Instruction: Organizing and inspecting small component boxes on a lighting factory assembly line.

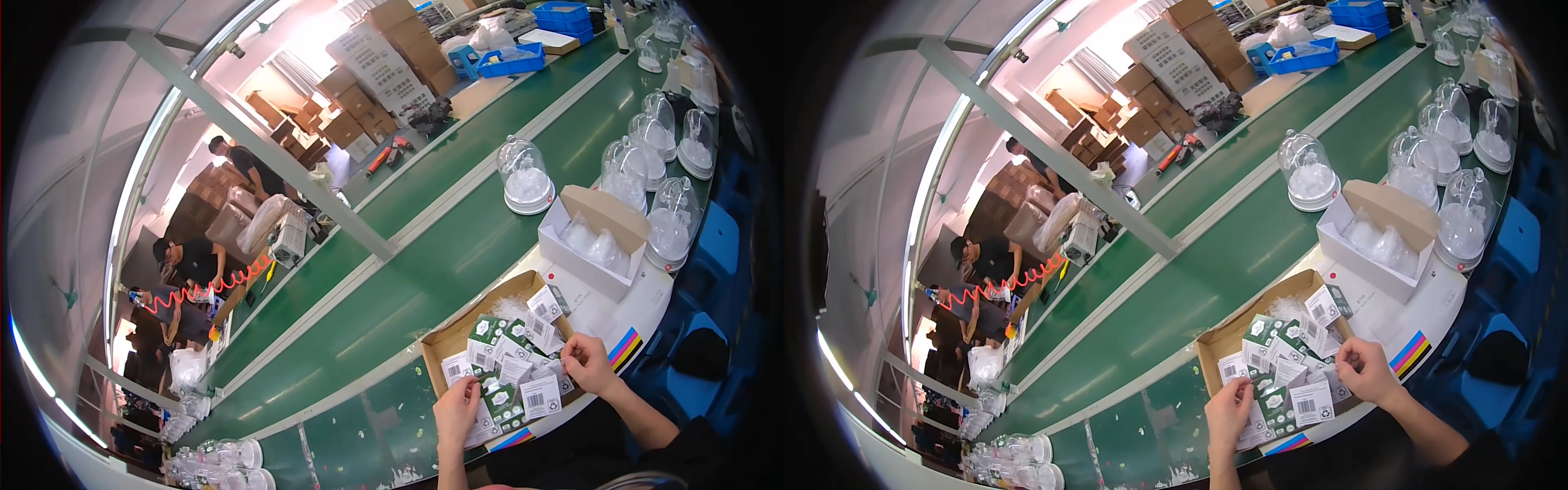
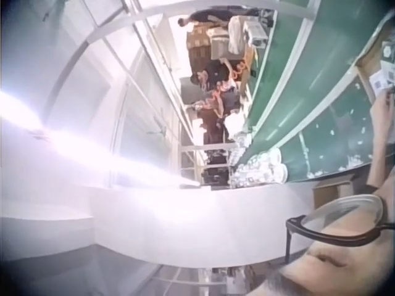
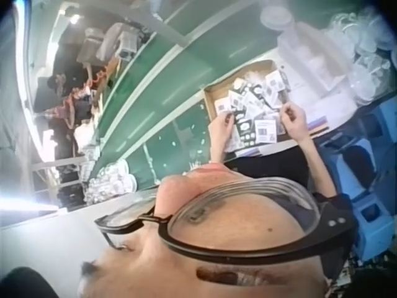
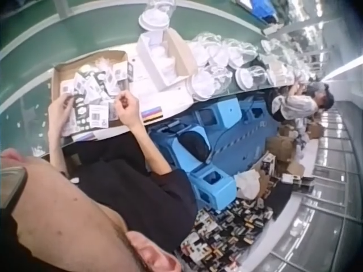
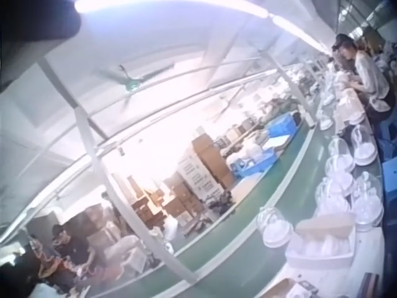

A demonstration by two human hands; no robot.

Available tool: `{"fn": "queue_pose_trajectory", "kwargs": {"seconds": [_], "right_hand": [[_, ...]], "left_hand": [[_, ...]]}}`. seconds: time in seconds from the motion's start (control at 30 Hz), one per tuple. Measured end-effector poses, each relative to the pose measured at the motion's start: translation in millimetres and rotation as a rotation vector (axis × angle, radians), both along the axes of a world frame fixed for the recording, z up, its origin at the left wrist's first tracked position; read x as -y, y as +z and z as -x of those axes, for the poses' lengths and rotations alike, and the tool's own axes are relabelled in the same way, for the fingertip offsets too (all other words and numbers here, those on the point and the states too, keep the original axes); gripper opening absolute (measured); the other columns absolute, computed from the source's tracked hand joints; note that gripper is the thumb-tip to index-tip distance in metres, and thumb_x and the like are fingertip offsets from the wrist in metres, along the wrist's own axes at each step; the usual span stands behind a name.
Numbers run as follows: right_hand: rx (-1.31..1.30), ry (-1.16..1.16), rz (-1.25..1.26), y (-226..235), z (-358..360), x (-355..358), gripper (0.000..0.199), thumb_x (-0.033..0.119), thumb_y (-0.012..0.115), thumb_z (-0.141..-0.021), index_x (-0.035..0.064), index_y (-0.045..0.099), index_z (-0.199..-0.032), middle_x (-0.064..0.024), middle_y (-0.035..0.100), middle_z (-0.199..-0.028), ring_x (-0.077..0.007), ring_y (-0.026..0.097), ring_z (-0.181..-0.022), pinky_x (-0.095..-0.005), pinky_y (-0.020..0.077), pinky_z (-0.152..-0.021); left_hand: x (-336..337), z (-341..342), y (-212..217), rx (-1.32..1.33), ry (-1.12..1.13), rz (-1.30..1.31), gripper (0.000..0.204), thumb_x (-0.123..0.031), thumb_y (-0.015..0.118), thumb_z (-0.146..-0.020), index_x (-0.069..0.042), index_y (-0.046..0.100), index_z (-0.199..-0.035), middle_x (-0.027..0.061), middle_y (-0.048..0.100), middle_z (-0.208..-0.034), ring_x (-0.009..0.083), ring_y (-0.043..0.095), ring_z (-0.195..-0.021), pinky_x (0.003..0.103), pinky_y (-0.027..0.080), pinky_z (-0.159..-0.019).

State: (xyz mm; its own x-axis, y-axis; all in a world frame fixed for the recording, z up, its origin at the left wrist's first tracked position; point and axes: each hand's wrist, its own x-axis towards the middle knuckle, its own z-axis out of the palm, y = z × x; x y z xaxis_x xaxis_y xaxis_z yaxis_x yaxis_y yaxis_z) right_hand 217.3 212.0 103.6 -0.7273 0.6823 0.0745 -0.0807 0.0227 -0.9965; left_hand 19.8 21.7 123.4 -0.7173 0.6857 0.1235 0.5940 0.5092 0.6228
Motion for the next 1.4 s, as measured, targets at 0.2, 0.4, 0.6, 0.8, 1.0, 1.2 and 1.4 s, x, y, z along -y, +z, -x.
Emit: {"fn": "queue_pose_trajectory", "kwargs": {"seconds": [0.2, 0.4, 0.6, 0.8, 1.0, 1.2, 1.4], "right_hand": [[-0.025, -0.036, 0.035, -3.8, 3.1, 0.3, 0.005, 0.002, 0.059, -0.08, -0.0001, 0.055, -0.079, -0.0016, 0.059, -0.067, -0.0044, 0.056, -0.057, -0.0194, 0.0441, -0.052], [-0.043, -0.049, 0.05, -5.2, 2.5, 1.5, 0.004, 0.002, 0.058, -0.08, 0.0005, 0.055, -0.078, -0.0011, 0.059, -0.066, -0.0041, 0.055, -0.057, -0.019, 0.0437, -0.053], [-0.029, -0.038, 0.048, -0.7, 2.6, 0.8, 0.004, 0.002, 0.058, -0.081, 0.0005, 0.055, -0.079, -0.0011, 0.059, -0.066, -0.0043, 0.055, -0.057, -0.0186, 0.0435, -0.053], [-0.045, -0.034, 0.052, -3.0, 2.3, 2.4, 0.004, 0.0, 0.057, -0.081, 0.0002, 0.054, -0.08, -0.0015, 0.058, -0.067, -0.0051, 0.056, -0.057, -0.0185, 0.0439, -0.053], [-0.061, -0.039, 0.069, 0.7, 4.8, 2.1, 0.006, -0.003, 0.055, -0.083, 0.0012, 0.051, -0.08, -0.0015, 0.057, -0.068, -0.0056, 0.056, -0.058, -0.0189, 0.0442, -0.053], [-0.078, -0.03, 0.084, -1.7, 3.8, 2.1, 0.007, -0.002, 0.054, -0.083, 0.0017, 0.049, -0.08, -0.0013, 0.056, -0.069, -0.0053, 0.055, -0.058, -0.0185, 0.0429, -0.054], [-0.092, -0.031, 0.093, -4.1, 3.6, 2.0, 0.007, -0.003, 0.053, -0.083, 0.002, 0.049, -0.081, -0.002, 0.056, -0.07, -0.0054, 0.054, -0.059, -0.0186, 0.0427, -0.054]], "left_hand": [[-0.2, 0.1, 0.8, -0.005, 0.0, 0.015, 0.015, -0.017, 0.067, -0.086, -0.01, 0.068, -0.099, 0.0044, 0.069, -0.077, 0.0167, 0.066, -0.065, 0.029, 0.052, -0.062], [-0.3, 0.2, -1.1, -0.012, -0.015, 0.005, 0.015, -0.02, 0.067, -0.086, -0.011, 0.068, -0.099, 0.0045, 0.069, -0.078, 0.0187, 0.067, -0.066, 0.03, 0.051, -0.061], [-1.0, -0.5, 4.2, -0.002, -0.004, 0.044, 0.015, -0.019, 0.067, -0.086, -0.011, 0.068, -0.099, 0.0047, 0.069, -0.077, 0.0184, 0.066, -0.065, 0.03, 0.051, -0.061], [-0.8, -1.1, 0.8, -0.005, 0.001, 0.005, 0.016, -0.019, 0.067, -0.086, -0.011, 0.069, -0.1, 0.0056, 0.068, -0.075, 0.0182, 0.066, -0.064, 0.029, 0.051, -0.061], [-0.8, 0.4, 2.1, 0.017, -0.01, 0.022, 0.016, -0.017, 0.067, -0.087, -0.01, 0.068, -0.101, 0.006, 0.068, -0.076, 0.0175, 0.065, -0.064, 0.028, 0.051, -0.06], [-1.4, 0.9, 2.0, 0.03, -0.009, -0.001, 0.016, -0.017, 0.067, -0.086, -0.01, 0.068, -0.101, 0.0051, 0.067, -0.077, 0.0175, 0.065, -0.065, 0.028, 0.051, -0.06], [-0.8, 0.2, -0.6, 0.028, -0.004, 0.006, 0.016, -0.016, 0.067, -0.086, -0.009, 0.068, -0.101, 0.0053, 0.067, -0.076, 0.018, 0.065, -0.065, 0.029, 0.05, -0.06]]}}
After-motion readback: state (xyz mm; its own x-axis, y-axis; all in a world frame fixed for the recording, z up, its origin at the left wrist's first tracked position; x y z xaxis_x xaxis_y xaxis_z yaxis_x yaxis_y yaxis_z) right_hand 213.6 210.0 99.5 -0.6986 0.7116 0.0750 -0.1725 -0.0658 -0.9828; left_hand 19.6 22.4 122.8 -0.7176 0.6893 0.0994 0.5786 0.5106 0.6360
